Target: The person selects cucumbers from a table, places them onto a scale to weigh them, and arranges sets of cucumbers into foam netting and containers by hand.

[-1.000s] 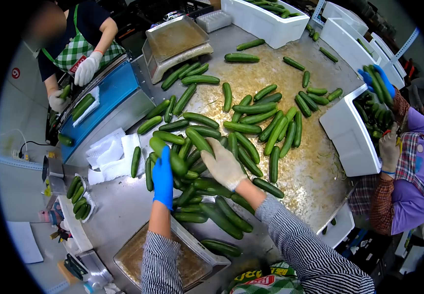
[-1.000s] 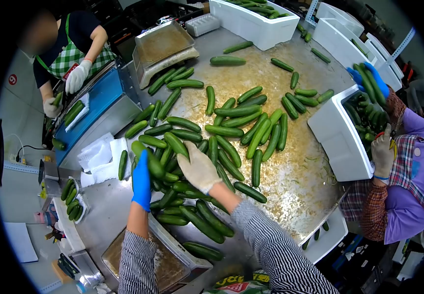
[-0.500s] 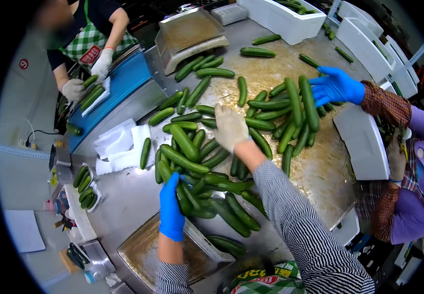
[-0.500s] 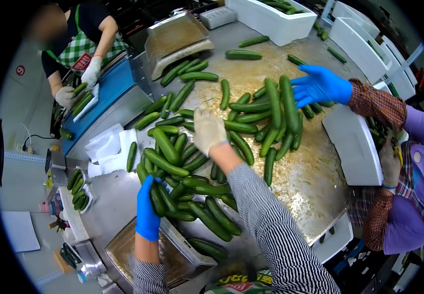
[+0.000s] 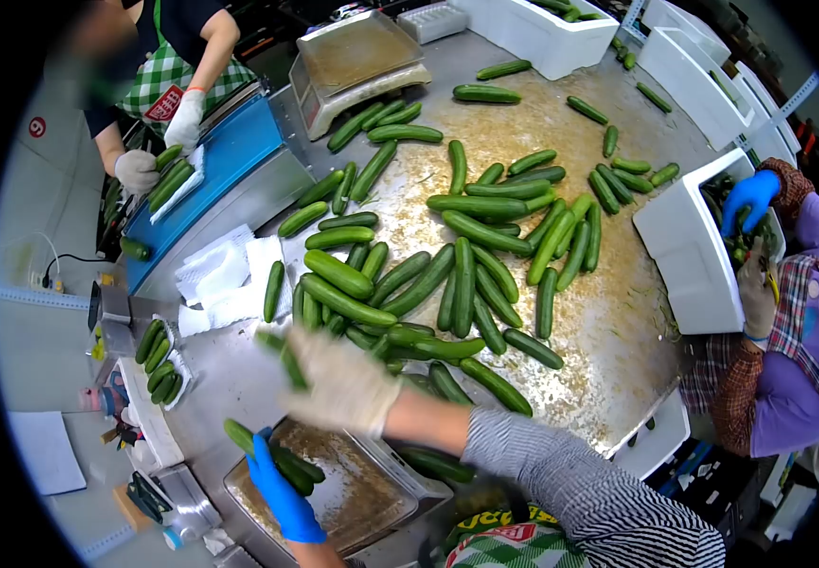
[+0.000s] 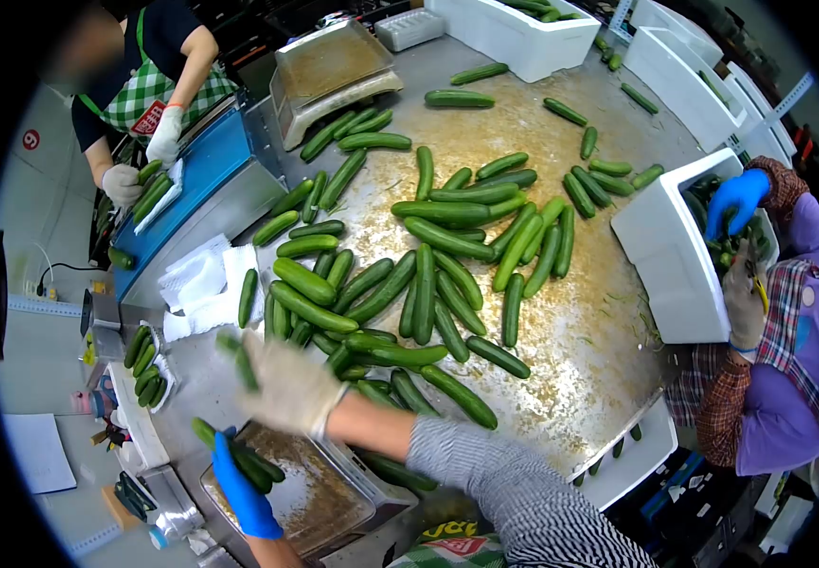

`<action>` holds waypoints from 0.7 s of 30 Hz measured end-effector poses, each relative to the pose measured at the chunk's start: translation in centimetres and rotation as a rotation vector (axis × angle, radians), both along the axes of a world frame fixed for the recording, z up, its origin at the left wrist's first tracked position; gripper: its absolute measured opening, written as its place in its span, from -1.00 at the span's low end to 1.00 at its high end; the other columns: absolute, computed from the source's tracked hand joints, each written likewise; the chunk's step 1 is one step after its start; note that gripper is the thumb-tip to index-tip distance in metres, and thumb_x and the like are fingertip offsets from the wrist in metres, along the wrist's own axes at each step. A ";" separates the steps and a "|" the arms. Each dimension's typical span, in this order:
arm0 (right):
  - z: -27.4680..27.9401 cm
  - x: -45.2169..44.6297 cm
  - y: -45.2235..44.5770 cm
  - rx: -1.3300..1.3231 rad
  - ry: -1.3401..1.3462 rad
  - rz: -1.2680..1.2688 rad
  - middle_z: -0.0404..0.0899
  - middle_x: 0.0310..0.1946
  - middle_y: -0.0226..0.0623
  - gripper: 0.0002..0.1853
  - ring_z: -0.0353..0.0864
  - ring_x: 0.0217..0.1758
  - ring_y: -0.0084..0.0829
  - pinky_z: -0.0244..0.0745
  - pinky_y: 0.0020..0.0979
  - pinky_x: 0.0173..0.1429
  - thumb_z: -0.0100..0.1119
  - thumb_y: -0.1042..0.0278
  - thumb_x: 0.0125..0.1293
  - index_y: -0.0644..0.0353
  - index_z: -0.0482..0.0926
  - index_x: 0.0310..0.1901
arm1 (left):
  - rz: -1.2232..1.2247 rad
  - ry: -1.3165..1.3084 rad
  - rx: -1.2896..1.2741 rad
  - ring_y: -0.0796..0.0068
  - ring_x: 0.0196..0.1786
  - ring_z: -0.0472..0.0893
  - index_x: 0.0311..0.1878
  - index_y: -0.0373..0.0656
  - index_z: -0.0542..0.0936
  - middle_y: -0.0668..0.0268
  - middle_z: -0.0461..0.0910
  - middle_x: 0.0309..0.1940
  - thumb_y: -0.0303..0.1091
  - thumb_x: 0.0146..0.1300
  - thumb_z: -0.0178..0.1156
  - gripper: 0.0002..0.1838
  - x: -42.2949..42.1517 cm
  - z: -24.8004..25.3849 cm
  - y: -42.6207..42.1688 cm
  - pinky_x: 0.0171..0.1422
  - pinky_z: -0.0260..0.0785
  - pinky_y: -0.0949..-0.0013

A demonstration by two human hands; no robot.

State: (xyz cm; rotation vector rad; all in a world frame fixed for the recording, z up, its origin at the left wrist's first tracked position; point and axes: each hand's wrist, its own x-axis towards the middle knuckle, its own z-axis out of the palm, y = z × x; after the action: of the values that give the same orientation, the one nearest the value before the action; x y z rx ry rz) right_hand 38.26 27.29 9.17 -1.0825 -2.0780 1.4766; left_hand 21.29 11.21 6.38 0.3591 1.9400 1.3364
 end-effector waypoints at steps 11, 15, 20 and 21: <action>-5.6 4.2 -3.5 0.682 -0.083 -0.266 0.59 -0.46 -0.10 -0.89 0.64 -0.39 -0.13 0.60 -0.15 -0.30 0.19 0.33 0.13 0.18 0.57 -0.44 | -0.190 0.595 -0.259 0.19 0.20 0.48 0.54 -0.16 0.20 0.04 0.38 0.26 -0.26 0.48 0.09 -0.37 -1.5 -4.4 -10.2 0.24 0.35 0.24; -9.6 12.2 2.4 0.458 -0.642 -0.773 0.63 -0.23 0.08 -0.63 0.67 -0.14 0.00 0.59 -0.13 0.01 0.26 0.12 0.20 0.29 0.57 -0.14 | -0.094 0.512 -0.173 0.24 0.17 0.50 0.53 -0.14 0.23 0.07 0.38 0.30 -0.30 0.46 0.12 -0.38 -1.6 -5.8 -11.6 0.18 0.40 0.27; -11.5 13.7 2.9 0.221 -0.464 -0.757 0.61 -0.05 0.24 -0.44 0.63 0.04 0.08 0.51 -0.14 0.18 0.19 0.08 0.24 0.46 0.50 0.07 | -0.080 0.566 -0.217 0.29 0.13 0.50 0.48 -0.16 0.30 0.11 0.41 0.30 -0.30 0.42 0.18 -0.40 -1.4 -4.6 -11.7 0.13 0.40 0.28; -11.1 14.1 3.0 0.135 -0.371 -0.770 0.60 -0.02 0.27 -0.41 0.63 0.05 0.08 0.50 -0.15 0.19 0.18 0.09 0.24 0.49 0.49 0.11 | -0.079 0.585 -0.208 0.29 0.13 0.50 0.48 -0.16 0.31 0.11 0.42 0.30 -0.31 0.42 0.18 -0.41 -1.6 -4.4 -11.9 0.13 0.40 0.28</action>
State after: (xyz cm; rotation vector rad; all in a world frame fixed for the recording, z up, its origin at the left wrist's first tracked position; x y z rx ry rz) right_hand 52.32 30.34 -1.92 -1.9166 -1.6113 0.7859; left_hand 19.65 -0.65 1.97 0.7807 2.4837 1.0338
